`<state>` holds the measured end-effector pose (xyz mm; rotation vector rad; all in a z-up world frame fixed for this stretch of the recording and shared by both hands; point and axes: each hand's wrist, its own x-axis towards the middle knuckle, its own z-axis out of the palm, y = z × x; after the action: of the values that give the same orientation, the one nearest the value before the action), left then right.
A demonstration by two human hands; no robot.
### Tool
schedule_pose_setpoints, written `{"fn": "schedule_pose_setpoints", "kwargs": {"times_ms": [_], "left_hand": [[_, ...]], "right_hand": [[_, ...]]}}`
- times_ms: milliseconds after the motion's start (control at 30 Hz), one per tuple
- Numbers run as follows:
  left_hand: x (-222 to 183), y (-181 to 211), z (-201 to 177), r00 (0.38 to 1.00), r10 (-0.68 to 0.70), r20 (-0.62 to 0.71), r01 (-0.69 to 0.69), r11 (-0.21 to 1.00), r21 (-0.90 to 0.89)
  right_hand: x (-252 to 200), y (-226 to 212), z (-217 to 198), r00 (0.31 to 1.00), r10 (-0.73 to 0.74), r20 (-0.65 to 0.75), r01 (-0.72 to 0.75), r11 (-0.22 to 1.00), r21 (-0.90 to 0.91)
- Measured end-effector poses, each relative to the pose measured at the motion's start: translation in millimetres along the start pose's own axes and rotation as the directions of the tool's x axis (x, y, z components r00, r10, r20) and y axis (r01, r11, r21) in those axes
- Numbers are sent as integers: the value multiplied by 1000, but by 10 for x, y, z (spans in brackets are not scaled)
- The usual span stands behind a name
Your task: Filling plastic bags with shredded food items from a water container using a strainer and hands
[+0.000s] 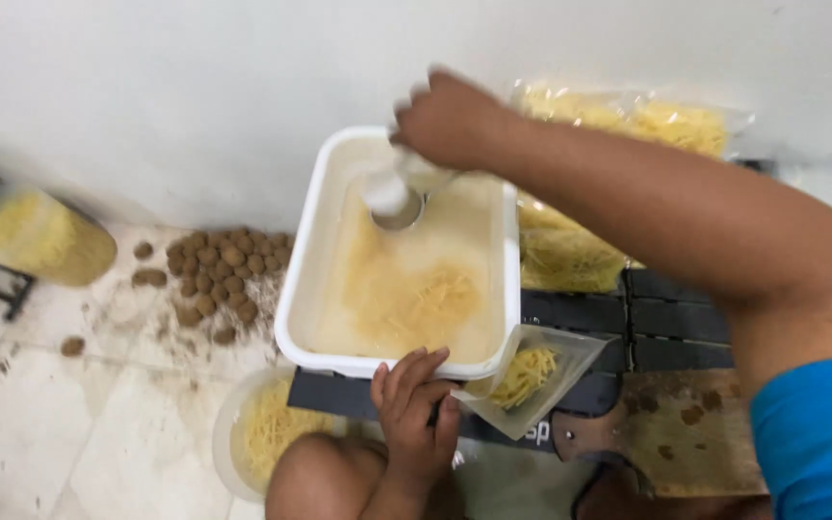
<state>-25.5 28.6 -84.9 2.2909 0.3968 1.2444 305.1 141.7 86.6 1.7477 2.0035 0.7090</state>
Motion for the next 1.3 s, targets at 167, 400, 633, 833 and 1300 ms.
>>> {"fn": "schedule_pose_setpoints", "kwargs": {"times_ms": [167, 400, 633, 833, 1300], "left_hand": [[2, -39, 25, 999, -13, -36, 12, 1000, -15], [-74, -29, 12, 999, 7, -43, -7, 1000, -6], [-91, -41, 47, 997, 6, -71, -5, 1000, 19], [-63, 25, 12, 998, -41, -53, 40, 999, -19], [-21, 33, -8, 997, -2, -82, -2, 999, -53]], "right_hand": [[-604, -452, -269, 917, -26, 397, 3, 998, 57], [-794, -680, 19, 858, -13, 514, -64, 989, 131], [-753, -689, 167, 840, -11, 542, -138, 963, 233], [-632, -1084, 471, 917, -67, 393, -197, 780, 594], [-785, -738, 243, 895, -166, 413, 116, 983, 143]]}}
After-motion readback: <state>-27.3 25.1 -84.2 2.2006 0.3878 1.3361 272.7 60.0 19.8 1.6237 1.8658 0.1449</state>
